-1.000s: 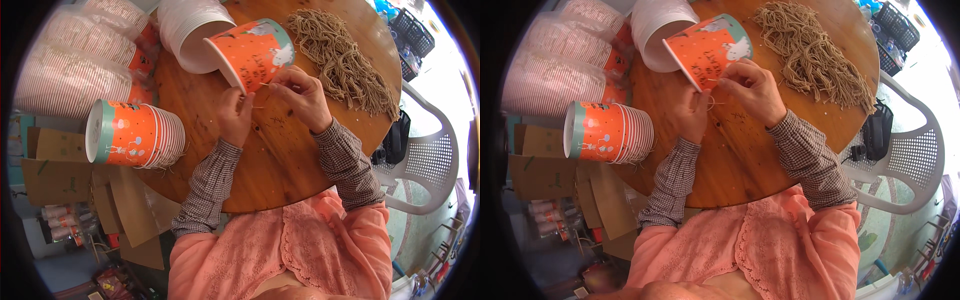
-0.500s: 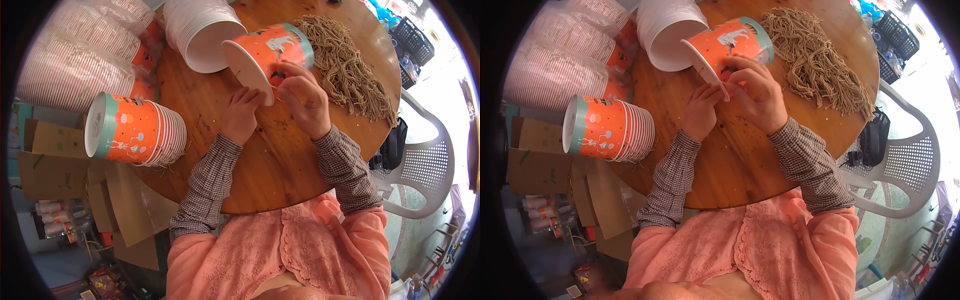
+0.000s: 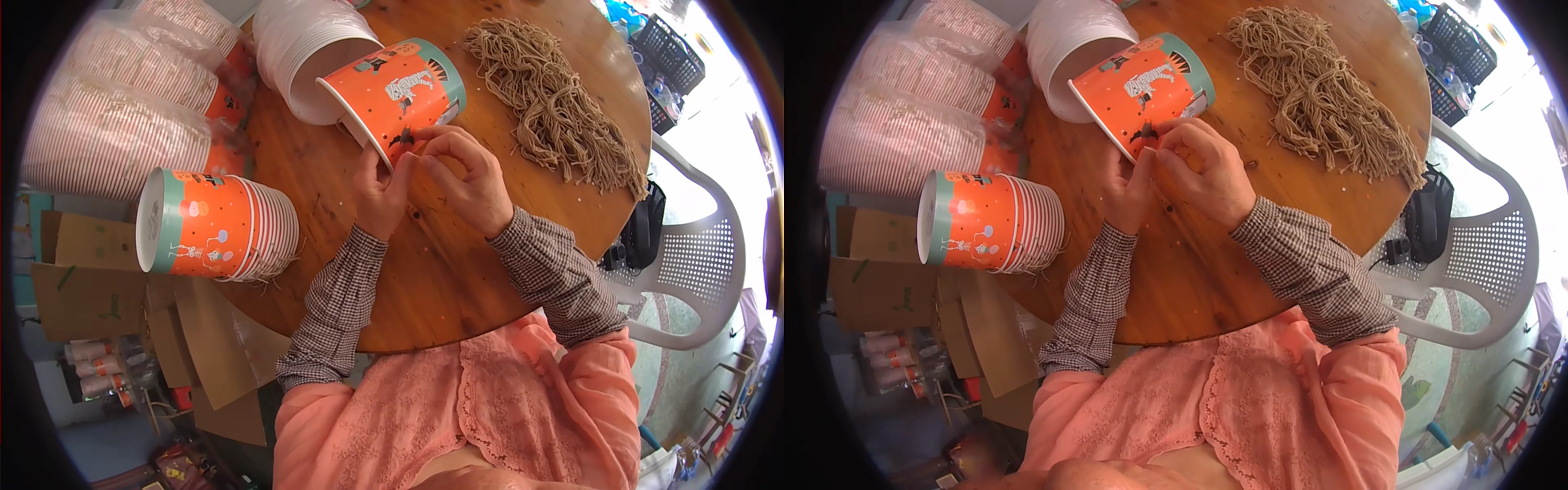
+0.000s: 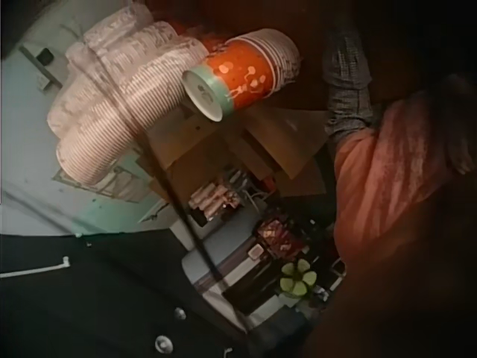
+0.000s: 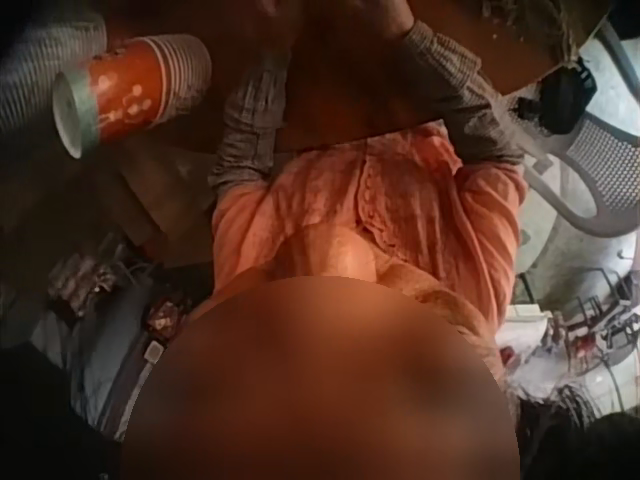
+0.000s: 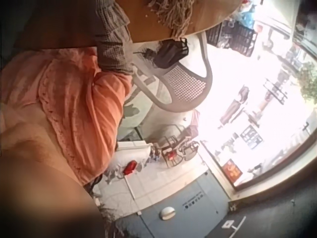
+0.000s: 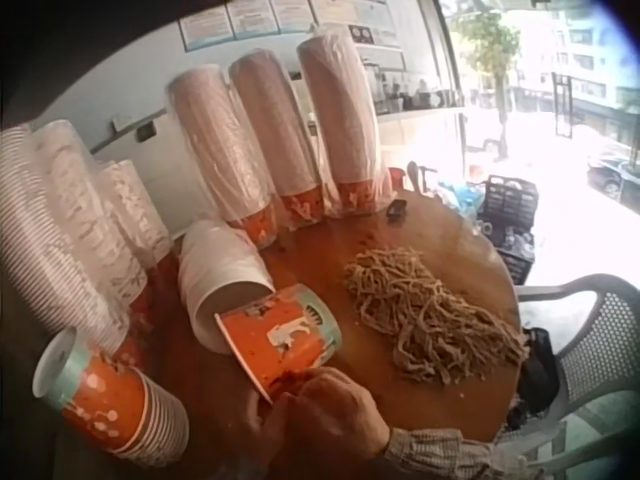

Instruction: Threading and tying strings into plastic buckets to create handles.

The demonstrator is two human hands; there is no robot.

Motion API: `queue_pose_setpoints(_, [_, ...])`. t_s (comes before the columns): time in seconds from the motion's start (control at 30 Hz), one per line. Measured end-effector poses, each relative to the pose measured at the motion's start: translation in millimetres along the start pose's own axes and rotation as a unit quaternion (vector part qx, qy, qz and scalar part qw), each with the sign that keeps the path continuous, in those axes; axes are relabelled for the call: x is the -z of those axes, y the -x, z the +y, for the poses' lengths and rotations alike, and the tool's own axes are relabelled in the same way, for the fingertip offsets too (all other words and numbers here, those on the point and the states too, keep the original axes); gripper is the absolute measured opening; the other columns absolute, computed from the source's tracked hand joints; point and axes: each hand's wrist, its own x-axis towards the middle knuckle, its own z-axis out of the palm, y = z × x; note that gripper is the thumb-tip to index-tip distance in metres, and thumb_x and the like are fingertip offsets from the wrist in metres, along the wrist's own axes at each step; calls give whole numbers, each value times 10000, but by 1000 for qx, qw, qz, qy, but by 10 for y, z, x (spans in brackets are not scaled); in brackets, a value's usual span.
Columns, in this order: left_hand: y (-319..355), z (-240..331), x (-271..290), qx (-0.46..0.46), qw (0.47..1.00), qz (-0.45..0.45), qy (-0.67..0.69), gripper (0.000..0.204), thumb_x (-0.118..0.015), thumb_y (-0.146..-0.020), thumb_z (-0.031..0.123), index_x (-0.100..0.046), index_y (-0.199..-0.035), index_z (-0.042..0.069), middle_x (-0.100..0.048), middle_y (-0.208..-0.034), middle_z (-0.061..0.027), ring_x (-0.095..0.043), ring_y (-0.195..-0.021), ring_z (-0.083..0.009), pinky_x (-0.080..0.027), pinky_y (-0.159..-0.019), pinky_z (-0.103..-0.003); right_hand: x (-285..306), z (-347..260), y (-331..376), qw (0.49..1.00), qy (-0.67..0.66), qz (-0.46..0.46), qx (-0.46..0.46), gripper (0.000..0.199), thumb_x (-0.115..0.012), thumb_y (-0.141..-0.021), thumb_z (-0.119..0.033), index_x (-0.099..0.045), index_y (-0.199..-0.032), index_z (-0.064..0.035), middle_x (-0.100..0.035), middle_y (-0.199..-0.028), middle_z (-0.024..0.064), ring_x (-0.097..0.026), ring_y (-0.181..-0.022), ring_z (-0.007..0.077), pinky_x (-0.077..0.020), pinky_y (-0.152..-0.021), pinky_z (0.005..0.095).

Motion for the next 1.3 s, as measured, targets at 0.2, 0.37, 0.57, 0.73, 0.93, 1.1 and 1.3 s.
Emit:
queue_pose_setpoints(0.2, [94, -45, 71, 23, 998, -25, 49, 368, -492, -993, 103, -456, -1328, -45, -577, -1158, -78, -551, -984, -110, -458, -845, -237, -30, 19, -3, 997, -40, 56, -31, 103, -643, -834, -84, -607, -883, -1, -595, -1040, 115, -597, -962, 226, -491, -849, 328])
queue_pose_setpoints(0.37, [116, -41, -11, -2, 998, -64, -26, 433, -476, -998, 91, -377, -1398, -38, -554, -1220, -86, -560, -1026, -133, -463, -881, -264, 7, 0, -5, 996, 1, 65, -67, 124, -655, -814, -117, -611, -858, -11, -569, -946, 97, -578, -904, 220, -492, -794, 322])
queue_pose_setpoints(0.57, [101, -38, -27, -18, 997, -69, 11, 428, -487, -992, 87, -387, -1388, -40, -556, -1241, -112, -565, -1115, -173, -471, -938, -301, 25, 13, -12, 997, -1, 53, -64, 115, -652, -804, -113, -612, -836, -10, -570, -929, 94, -574, -916, 221, -493, -801, 320])
queue_pose_setpoints(0.73, [117, 10, -51, -21, 998, -64, -13, 424, -491, -988, 77, -396, -1386, -37, -570, -1229, -124, -574, -1103, -178, -475, -925, -297, 23, 11, -5, 997, 24, 52, -59, 110, -658, -813, -86, -614, -850, 9, -575, -952, 85, -579, -914, 188, -496, -801, 301])
queue_pose_setpoints(0.93, [145, 32, -60, -25, 996, -59, -65, 401, -524, -968, 51, -450, -1352, -34, -623, -1149, -127, -608, -1042, -168, -495, -884, -292, 11, -16, -8, 995, 35, 62, -72, 123, -668, -803, -122, -627, -839, -12, -576, -925, 98, -569, -913, 235, -496, -792, 331])
queue_pose_setpoints(1.1, [181, 57, -112, -27, 994, -34, -96, 296, -570, -943, 39, -567, -1227, -44, -667, -1036, -98, -628, -954, -130, -509, -834, -263, 10, -6, 5, 992, 99, 75, -30, 119, -672, -807, -124, -634, -850, -20, -579, -929, 107, -565, -914, 251, -493, -779, 343])
queue_pose_setpoints(1.3, [183, 50, -85, 18, 998, 14, -57, 211, -635, -896, 18, -643, -1095, -48, -682, -974, -67, -629, -891, -103, -520, -787, -238, 31, -32, 5, 993, 86, 25, -81, 141, -660, -814, -106, -614, -912, -15, -609, -863, 126, -607, -777, 252, -507, -711, 342])
